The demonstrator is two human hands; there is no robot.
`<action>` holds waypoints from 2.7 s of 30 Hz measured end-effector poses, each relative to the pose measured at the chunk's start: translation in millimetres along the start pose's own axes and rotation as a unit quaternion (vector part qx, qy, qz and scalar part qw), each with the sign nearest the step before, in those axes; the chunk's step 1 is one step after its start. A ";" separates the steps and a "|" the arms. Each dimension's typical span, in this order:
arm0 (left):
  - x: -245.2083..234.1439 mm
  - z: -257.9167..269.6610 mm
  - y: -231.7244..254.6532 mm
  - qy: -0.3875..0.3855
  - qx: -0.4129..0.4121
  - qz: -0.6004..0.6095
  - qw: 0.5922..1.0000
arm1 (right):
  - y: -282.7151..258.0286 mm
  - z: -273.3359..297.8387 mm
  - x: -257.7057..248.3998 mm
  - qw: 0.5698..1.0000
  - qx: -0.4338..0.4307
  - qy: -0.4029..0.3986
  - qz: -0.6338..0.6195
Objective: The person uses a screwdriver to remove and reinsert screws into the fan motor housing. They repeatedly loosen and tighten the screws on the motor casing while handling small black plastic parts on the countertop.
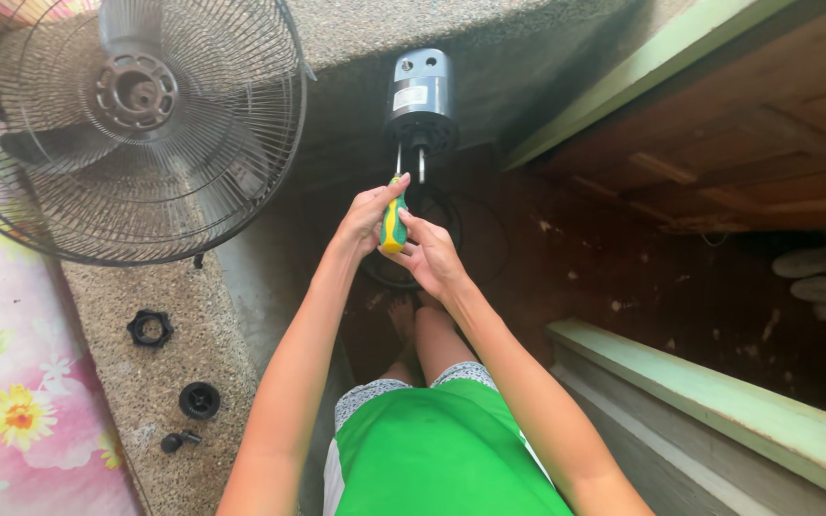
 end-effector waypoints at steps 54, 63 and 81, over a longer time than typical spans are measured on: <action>9.0 -1.0 -1.4 0.018 -0.012 -0.048 0.999 | 5.3 -19.8 -24.0 0.990 -0.044 0.086 0.101; 4.4 6.5 -7.9 -0.011 -0.033 -0.048 0.998 | 19.0 -13.8 -35.2 0.988 0.001 0.125 0.088; 5.9 14.4 -2.8 0.012 0.036 -0.102 0.994 | 25.7 -20.2 -40.8 0.979 -0.039 0.176 0.095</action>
Point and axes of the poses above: each hand's wrist, its own z-axis away from the middle knuckle, its own x-axis out of the palm, y = z × x, the point moved 9 cm from there along -z, towards the middle knuckle, and after that the axes turned 1 degree about z, right-handed, at the moved point
